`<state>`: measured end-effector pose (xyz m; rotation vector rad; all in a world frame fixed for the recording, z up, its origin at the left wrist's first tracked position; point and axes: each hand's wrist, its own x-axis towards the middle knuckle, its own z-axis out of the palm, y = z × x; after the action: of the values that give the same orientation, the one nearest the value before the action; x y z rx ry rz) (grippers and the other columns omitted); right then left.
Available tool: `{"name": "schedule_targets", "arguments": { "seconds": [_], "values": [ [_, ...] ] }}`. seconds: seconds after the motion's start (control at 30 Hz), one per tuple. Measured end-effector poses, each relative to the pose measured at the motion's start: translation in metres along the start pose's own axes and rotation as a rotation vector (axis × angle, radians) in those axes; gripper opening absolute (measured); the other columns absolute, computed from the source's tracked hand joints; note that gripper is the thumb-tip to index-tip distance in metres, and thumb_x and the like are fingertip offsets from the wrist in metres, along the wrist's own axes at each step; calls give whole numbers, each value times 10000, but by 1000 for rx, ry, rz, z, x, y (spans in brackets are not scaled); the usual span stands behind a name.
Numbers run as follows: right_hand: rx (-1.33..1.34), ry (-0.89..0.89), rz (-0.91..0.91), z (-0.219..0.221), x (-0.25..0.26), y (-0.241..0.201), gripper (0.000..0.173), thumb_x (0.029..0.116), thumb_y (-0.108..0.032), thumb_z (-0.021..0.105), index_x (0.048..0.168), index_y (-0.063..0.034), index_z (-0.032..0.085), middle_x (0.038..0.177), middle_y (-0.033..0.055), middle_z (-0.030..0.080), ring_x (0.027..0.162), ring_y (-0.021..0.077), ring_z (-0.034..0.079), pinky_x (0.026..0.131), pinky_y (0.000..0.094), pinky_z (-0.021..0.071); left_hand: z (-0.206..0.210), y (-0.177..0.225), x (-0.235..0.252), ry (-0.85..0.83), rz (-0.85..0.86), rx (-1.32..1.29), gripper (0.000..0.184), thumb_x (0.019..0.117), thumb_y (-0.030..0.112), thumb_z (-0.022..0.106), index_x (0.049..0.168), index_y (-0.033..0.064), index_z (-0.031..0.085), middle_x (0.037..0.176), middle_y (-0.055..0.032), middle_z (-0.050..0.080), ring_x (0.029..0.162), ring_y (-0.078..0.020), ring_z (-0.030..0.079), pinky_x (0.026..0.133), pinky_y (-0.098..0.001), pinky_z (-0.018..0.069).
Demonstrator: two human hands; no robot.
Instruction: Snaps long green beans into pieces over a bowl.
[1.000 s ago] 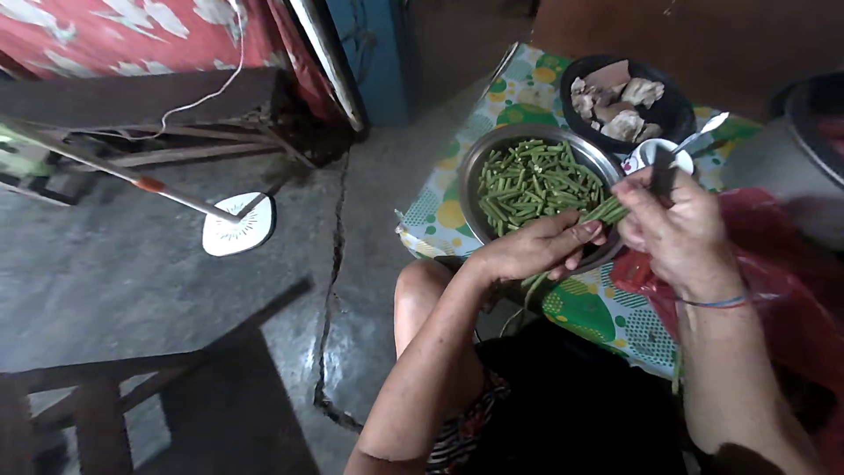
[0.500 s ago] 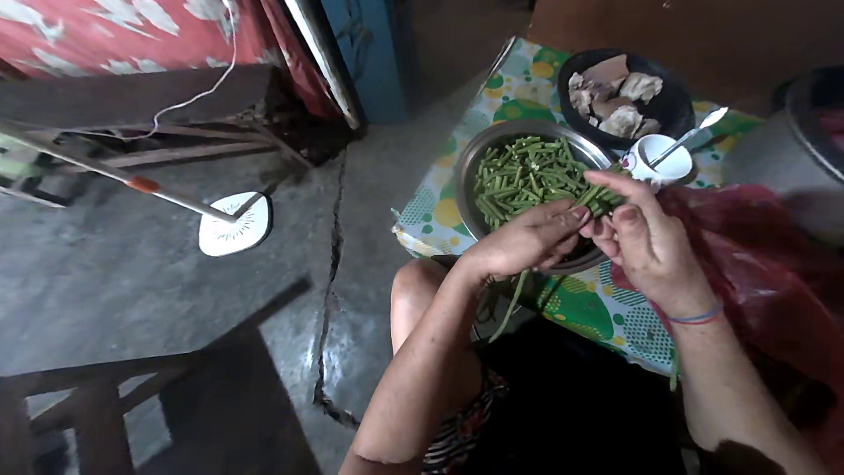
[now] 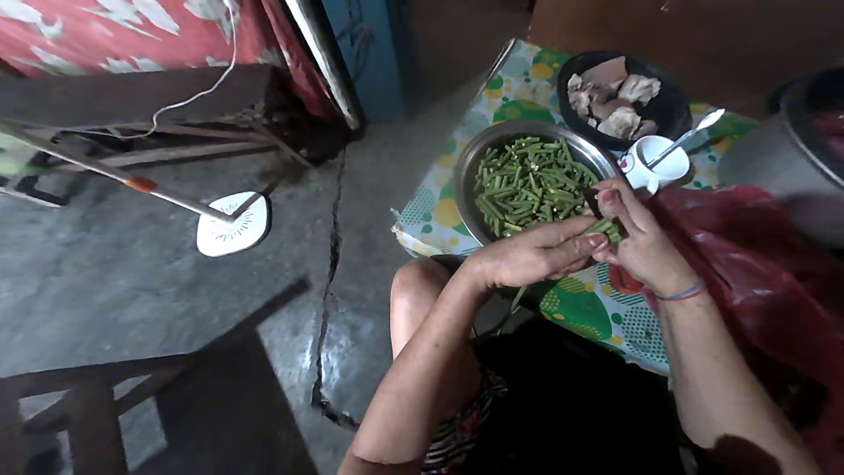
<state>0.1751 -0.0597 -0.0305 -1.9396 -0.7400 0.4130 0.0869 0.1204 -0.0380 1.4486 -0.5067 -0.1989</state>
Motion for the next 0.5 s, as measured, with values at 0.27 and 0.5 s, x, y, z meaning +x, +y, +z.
{"name": "schedule_targets", "arguments": {
  "seconds": [0.27,0.5],
  "values": [
    [80,12,-176,0,-8,-10,90,1031,-175,577,1093,-123,618,769,-125,619,534,-82,475,481,80,397,-3,-8,3,63,-126,20,250,1107,181,355,1057,32,550,692,67,439,565,20,422,530,-130,374],
    [185,189,-109,-18,-3,-19,37,1013,-178,592,1020,-213,604,623,-146,508,429,-41,393,412,121,371,-4,-2,0,41,-164,-75,269,1109,184,334,1108,20,548,723,51,515,610,-1,532,595,-154,496]
  ]
}}
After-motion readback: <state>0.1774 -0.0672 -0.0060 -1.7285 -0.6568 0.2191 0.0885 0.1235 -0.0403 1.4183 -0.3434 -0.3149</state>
